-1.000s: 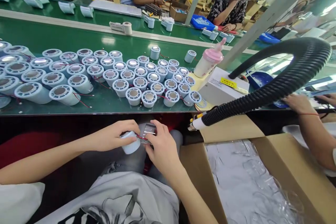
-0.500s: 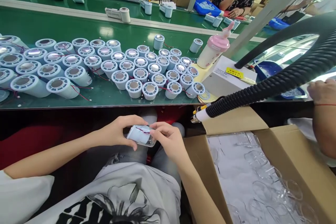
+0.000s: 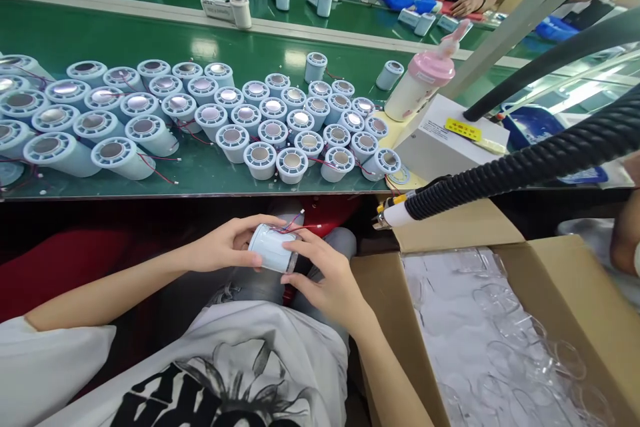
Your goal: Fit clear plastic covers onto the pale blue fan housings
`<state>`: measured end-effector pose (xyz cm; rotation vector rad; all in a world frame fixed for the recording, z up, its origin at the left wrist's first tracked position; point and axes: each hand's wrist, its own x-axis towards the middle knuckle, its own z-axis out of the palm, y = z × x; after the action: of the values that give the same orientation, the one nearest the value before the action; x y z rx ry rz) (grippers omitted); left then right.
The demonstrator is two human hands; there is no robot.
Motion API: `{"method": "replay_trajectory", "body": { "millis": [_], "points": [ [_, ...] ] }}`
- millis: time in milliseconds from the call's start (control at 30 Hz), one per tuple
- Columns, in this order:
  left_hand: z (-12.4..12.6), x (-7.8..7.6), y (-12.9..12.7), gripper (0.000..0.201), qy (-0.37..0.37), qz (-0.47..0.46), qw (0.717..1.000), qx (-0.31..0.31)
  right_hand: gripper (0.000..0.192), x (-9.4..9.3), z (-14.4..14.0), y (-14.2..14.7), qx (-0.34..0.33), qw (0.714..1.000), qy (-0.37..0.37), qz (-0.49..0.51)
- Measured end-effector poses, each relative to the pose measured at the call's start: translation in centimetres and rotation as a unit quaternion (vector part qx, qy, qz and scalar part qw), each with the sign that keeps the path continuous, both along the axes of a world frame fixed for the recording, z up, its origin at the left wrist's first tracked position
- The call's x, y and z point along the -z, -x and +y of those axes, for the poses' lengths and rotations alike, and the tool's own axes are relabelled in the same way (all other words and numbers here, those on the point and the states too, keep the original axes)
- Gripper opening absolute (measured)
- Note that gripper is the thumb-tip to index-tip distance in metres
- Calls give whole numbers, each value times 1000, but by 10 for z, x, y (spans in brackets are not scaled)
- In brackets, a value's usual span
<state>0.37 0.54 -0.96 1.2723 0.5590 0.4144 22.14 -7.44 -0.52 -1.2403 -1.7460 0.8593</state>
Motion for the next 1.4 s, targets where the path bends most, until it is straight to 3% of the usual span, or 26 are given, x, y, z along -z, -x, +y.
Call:
{"method": "replay_trajectory", "body": {
  "millis": [133,267,367,467,633,767,867,967,1067,1167,1267,1400],
  "points": [
    [1,-4,3,75,-48,2,999,20,41,1,-2,0,-9,995,54,82],
    [0,-9,5,73,-122,9,992,26,42,-7,-2,1,-19,983,120,138],
    [-1,-10,5,75,-109,5,994,30,42,-9,-3,0,-24,974,148,168],
    [3,-5,-3,81,-46,-4,999,20,44,2,-5,-1,-1,963,169,211],
    [26,16,-55,73,64,-27,997,-34,49,43,-12,-4,177,917,114,338],
    [46,28,-118,67,93,-22,995,3,53,71,-15,-16,319,865,53,383],
    [54,28,-152,61,83,-23,996,35,52,79,-14,-29,355,853,31,381],
    [57,24,-164,59,76,-26,995,55,53,79,-11,-39,360,851,21,381],
    [59,22,-159,62,71,-28,995,59,52,76,-10,-45,337,863,17,375],
    [57,22,-137,64,67,-29,996,59,51,67,-12,-47,299,882,29,364],
    [48,19,-105,64,35,-39,994,92,49,53,-21,-45,231,926,44,294],
    [30,6,-63,72,-72,-36,989,125,48,29,-31,-38,116,978,42,170]
  ]
}}
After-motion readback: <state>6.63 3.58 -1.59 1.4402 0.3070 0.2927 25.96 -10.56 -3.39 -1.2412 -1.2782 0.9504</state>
